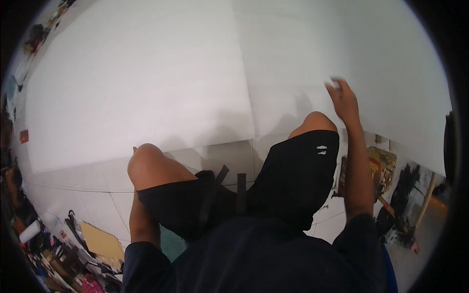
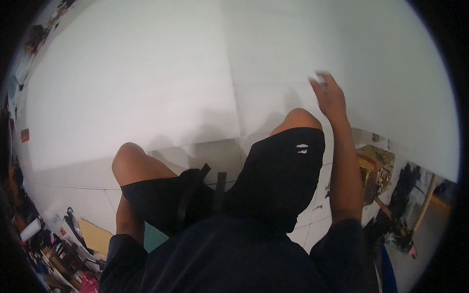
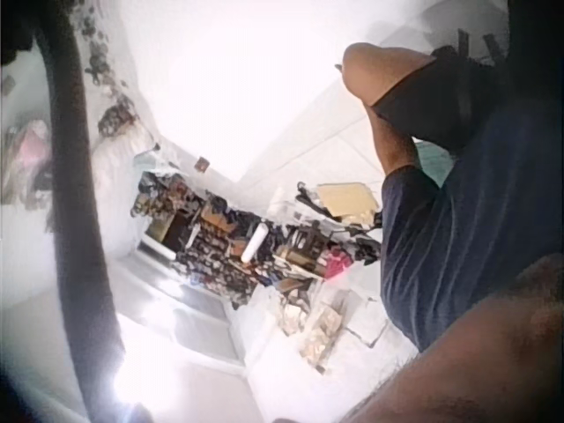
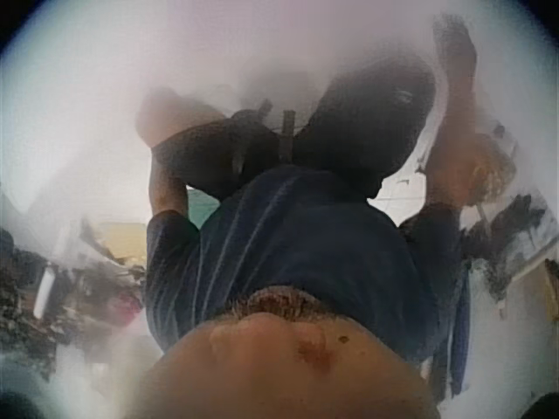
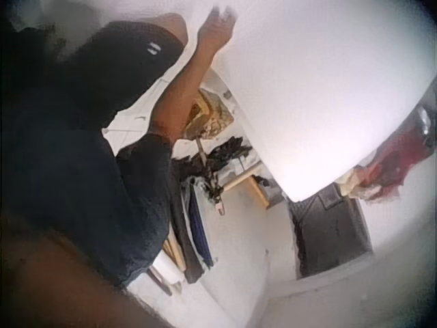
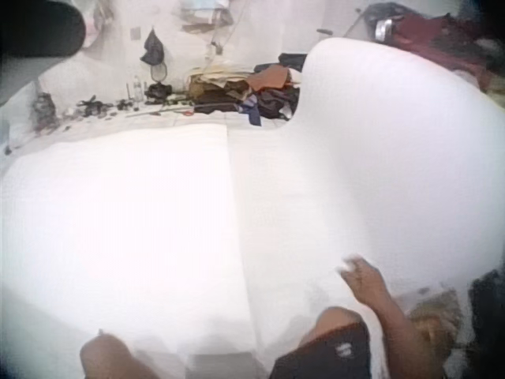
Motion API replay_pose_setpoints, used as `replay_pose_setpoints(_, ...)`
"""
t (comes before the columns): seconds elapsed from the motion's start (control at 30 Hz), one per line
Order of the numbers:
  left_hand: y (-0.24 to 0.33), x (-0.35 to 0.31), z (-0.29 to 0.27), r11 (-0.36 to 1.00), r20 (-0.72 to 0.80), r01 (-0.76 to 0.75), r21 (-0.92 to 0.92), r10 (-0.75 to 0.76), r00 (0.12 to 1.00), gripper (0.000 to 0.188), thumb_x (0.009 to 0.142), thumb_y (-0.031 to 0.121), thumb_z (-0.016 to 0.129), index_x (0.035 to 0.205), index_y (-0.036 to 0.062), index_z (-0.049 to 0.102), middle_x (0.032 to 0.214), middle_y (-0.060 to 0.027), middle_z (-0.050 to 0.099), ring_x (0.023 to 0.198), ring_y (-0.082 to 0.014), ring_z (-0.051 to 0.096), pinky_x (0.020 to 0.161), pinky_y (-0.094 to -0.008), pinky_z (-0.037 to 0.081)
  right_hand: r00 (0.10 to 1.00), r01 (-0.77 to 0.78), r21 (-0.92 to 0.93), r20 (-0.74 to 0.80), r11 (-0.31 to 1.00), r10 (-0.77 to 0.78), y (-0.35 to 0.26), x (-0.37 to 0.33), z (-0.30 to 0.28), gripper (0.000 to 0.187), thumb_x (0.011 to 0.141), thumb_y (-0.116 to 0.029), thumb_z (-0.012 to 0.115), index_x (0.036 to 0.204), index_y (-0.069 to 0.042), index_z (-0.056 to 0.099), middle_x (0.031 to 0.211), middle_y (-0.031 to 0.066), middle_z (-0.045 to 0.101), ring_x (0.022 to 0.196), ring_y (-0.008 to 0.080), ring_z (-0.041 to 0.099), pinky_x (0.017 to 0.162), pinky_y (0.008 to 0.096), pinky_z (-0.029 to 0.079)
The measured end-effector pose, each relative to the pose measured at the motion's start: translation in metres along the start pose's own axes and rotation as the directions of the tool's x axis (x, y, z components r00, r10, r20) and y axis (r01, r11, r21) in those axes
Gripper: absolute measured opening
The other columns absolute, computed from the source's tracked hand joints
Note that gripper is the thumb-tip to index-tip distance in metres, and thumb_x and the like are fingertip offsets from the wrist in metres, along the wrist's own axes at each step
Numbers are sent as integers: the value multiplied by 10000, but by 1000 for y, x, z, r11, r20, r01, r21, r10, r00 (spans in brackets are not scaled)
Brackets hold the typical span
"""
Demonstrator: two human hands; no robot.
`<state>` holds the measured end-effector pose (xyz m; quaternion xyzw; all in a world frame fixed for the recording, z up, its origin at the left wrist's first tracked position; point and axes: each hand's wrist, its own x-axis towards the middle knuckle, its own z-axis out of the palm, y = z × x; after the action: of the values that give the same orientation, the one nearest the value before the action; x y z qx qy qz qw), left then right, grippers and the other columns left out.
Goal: The person cuts a large white sheet into smaller rectangular pieces using shears. They repeatedly fold the sheet, cut along the fold, and separate the pieces, stacking them on the floor.
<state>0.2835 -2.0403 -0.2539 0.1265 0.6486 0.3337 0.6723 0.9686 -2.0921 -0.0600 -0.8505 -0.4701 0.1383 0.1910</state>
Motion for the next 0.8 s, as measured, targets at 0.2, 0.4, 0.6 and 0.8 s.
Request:
replay_pose_setpoints(0.2, -14, 26, 19, 995, 68, 65, -79, -60, 996, 382, 996, 403, 487, 1043, 37, 587, 958, -82, 645, 866, -202, 613, 801, -345, 506, 801, 187, -88, 591, 978, -100, -93, 49, 144, 631, 882, -497, 623, 1212, 41, 590, 1181, 224, 629, 1121, 331, 598, 957, 393, 472)
replay_pose_setpoints(0.4, -2, 27, 32, 993, 59, 65, -94, -60, 996, 330, 1021, 375, 458, 979, 80, 600, 930, -51, 634, 853, -176, 599, 808, -327, 500, 896, -262, -60, 354, 963, 266, -89, -7, 273, 606, 874, -490, 628, 1164, 43, 618, 1160, 231, 633, 1121, 348, 587, 967, 395, 460)
replay_pose_setpoints(0.6, 21, 15, 37, 992, -260, 96, -85, -115, 959, 599, 904, 436, 644, 1014, -150, 584, 891, -214, 672, 775, -287, 658, 743, -409, 546, 869, -283, 10, 426, 959, 252, -89, 0, 277, 514, 848, -428, 686, 1061, 35, 617, 1080, 213, 654, 1040, 345, 622, 884, 419, 500)
replay_pose_setpoints(0.8, 10, 5, 41, 974, -150, -86, 210, 119, 982, 668, 898, 428, 653, 1160, -173, 523, 988, -231, 663, 849, -302, 655, 785, -416, 537, 853, -276, 3, 462, 961, 244, -71, 0, 270, 524, 814, -435, 721, 1058, 17, 620, 1025, 193, 664, 978, 322, 639, 849, 398, 506)
